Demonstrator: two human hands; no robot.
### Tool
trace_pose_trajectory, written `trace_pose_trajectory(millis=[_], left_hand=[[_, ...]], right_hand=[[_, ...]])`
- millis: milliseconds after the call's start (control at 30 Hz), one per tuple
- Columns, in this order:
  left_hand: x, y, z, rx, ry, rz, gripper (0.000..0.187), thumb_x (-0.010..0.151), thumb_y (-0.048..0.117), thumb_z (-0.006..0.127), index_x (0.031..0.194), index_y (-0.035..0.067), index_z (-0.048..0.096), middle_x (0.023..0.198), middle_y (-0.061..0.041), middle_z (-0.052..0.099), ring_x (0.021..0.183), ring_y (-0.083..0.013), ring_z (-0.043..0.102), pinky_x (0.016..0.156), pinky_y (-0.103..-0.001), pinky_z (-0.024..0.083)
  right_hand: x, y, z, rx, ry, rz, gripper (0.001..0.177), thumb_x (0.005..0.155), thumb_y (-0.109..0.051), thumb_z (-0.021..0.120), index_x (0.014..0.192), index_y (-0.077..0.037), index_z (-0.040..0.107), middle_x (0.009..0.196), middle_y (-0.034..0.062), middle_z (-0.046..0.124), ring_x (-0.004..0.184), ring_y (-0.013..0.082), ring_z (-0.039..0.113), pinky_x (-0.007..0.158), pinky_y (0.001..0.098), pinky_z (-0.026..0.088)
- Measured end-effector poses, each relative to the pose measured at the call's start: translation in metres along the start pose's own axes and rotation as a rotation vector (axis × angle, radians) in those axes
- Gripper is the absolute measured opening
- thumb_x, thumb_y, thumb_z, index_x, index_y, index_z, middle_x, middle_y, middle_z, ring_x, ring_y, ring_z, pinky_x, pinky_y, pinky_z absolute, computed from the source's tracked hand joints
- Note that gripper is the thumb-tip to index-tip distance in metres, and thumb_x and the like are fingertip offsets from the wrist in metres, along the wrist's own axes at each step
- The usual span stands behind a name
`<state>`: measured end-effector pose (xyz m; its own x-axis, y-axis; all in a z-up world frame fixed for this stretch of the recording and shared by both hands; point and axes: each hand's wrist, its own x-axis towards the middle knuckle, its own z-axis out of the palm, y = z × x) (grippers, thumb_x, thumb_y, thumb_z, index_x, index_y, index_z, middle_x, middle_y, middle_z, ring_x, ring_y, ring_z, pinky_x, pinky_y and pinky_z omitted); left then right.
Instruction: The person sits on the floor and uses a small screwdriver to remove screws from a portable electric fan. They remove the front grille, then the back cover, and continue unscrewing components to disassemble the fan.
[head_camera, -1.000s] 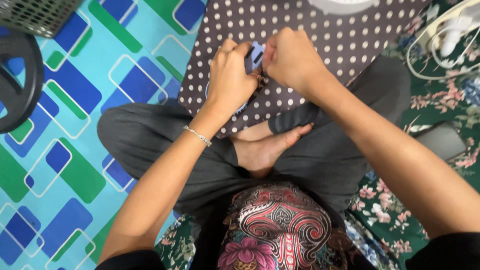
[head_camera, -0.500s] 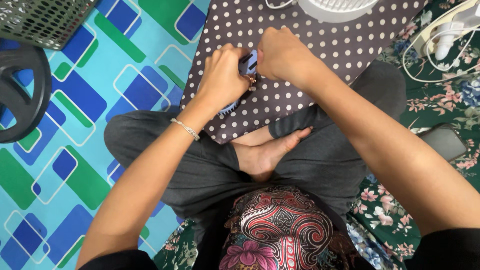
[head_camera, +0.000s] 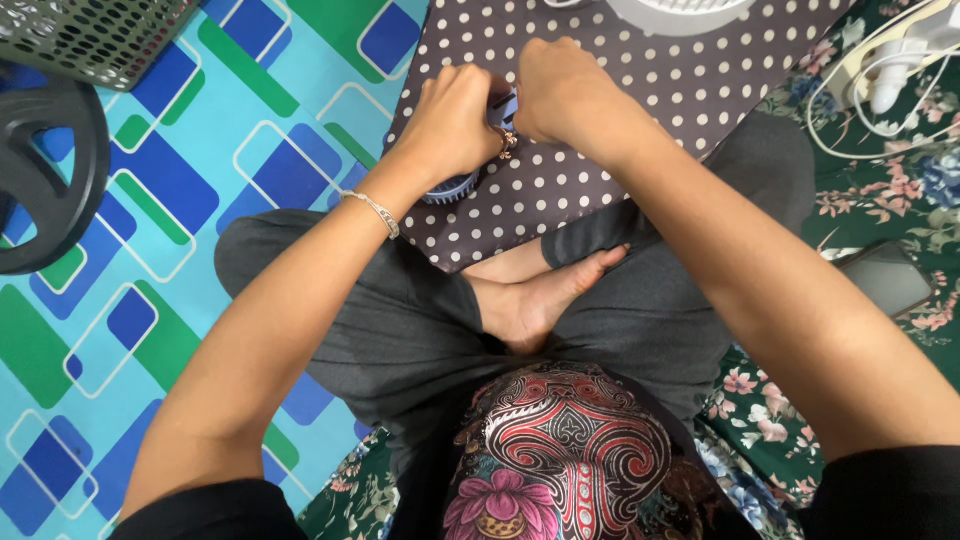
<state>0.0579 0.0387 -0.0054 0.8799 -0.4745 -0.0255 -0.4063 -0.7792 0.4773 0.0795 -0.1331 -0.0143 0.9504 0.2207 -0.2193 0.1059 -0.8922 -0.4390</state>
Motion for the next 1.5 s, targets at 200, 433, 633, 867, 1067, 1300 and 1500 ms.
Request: trace_pose_trajectory(millis=[200, 433, 633, 867, 1067, 1300, 1500], left_hand=[[-0.014, 0.020, -0.015, -0.138, 0.185, 0.025, 0.047, 0.074, 0.004, 0.083, 0.119, 0.002, 0.073, 0.117, -0.023, 0.069, 0.111, -0.0401, 0.063, 0.098, -0.046, 0.052], [-0.033, 0.041, -0.058, -1.014, 0.353, -0.025, 0.071, 0.087, -0.009, 0.073, 0.151, 0.006, 0.047, 0.136, -0.007, 0.058, 0.122, -0.0210, 0.062, 0.102, -0.035, 0.057], [-0.035, 0.047, -0.040, -1.245, 0.413, 0.089, 0.052, 0.098, -0.009, 0.067, 0.146, -0.002, 0.051, 0.144, -0.011, 0.057, 0.134, -0.0233, 0.061, 0.114, -0.038, 0.055], [-0.056, 0.032, -0.011, -1.274, 0.502, -0.052, 0.055, 0.094, -0.005, 0.069, 0.145, 0.000, 0.048, 0.138, -0.014, 0.060, 0.129, -0.0210, 0.062, 0.107, -0.035, 0.057], [-0.083, 0.023, -0.011, -0.727, 0.349, -0.199, 0.048, 0.084, 0.003, 0.079, 0.130, 0.003, 0.065, 0.123, -0.010, 0.071, 0.102, -0.0213, 0.070, 0.085, -0.033, 0.059], [-0.079, 0.032, -0.006, -0.110, 0.362, -0.036, 0.057, 0.080, 0.025, 0.080, 0.130, 0.005, 0.062, 0.127, -0.011, 0.062, 0.118, -0.0328, 0.054, 0.096, -0.045, 0.044], [-0.054, 0.045, 0.014, 0.073, 0.380, -0.013, 0.051, 0.083, 0.026, 0.079, 0.125, 0.002, 0.062, 0.121, -0.009, 0.060, 0.116, -0.0288, 0.055, 0.092, -0.044, 0.045]], right_hand=[[-0.049, 0.034, -0.003, 0.570, 0.105, -0.294, 0.016, 0.095, -0.016, 0.072, 0.094, 0.001, 0.073, 0.079, 0.0113, 0.067, 0.071, 0.0233, 0.062, 0.063, 0.0347, 0.050], [-0.111, 0.053, -0.003, 1.647, 0.209, 0.256, 0.024, 0.102, -0.010, 0.057, 0.125, -0.005, 0.063, 0.082, -0.0032, 0.053, 0.063, 0.0052, 0.047, 0.052, 0.0216, 0.036], [-0.118, 0.023, -0.021, 1.499, 0.346, 0.064, 0.034, 0.103, -0.009, 0.055, 0.138, -0.010, 0.055, 0.084, -0.0007, 0.055, 0.063, 0.0050, 0.043, 0.053, 0.0213, 0.034], [-0.125, -0.001, -0.020, 0.801, 0.515, -0.161, 0.033, 0.111, -0.007, 0.057, 0.143, -0.001, 0.055, 0.099, 0.0052, 0.063, 0.084, 0.0120, 0.055, 0.072, 0.0304, 0.050], [-0.121, -0.010, 0.001, 0.556, 0.542, -0.038, 0.014, 0.105, -0.008, 0.061, 0.114, 0.002, 0.056, 0.094, 0.0162, 0.067, 0.082, 0.0276, 0.066, 0.069, 0.0341, 0.050], [-0.115, 0.005, 0.010, 0.349, 0.632, -0.200, 0.010, 0.100, -0.002, 0.063, 0.106, 0.000, 0.056, 0.106, 0.0175, 0.056, 0.092, 0.0341, 0.058, 0.080, 0.0419, 0.048], [-0.099, 0.008, 0.014, 0.366, 0.674, -0.229, 0.009, 0.108, 0.002, 0.057, 0.113, 0.003, 0.050, 0.132, 0.0200, 0.054, 0.111, 0.0348, 0.056, 0.095, 0.0429, 0.048]])
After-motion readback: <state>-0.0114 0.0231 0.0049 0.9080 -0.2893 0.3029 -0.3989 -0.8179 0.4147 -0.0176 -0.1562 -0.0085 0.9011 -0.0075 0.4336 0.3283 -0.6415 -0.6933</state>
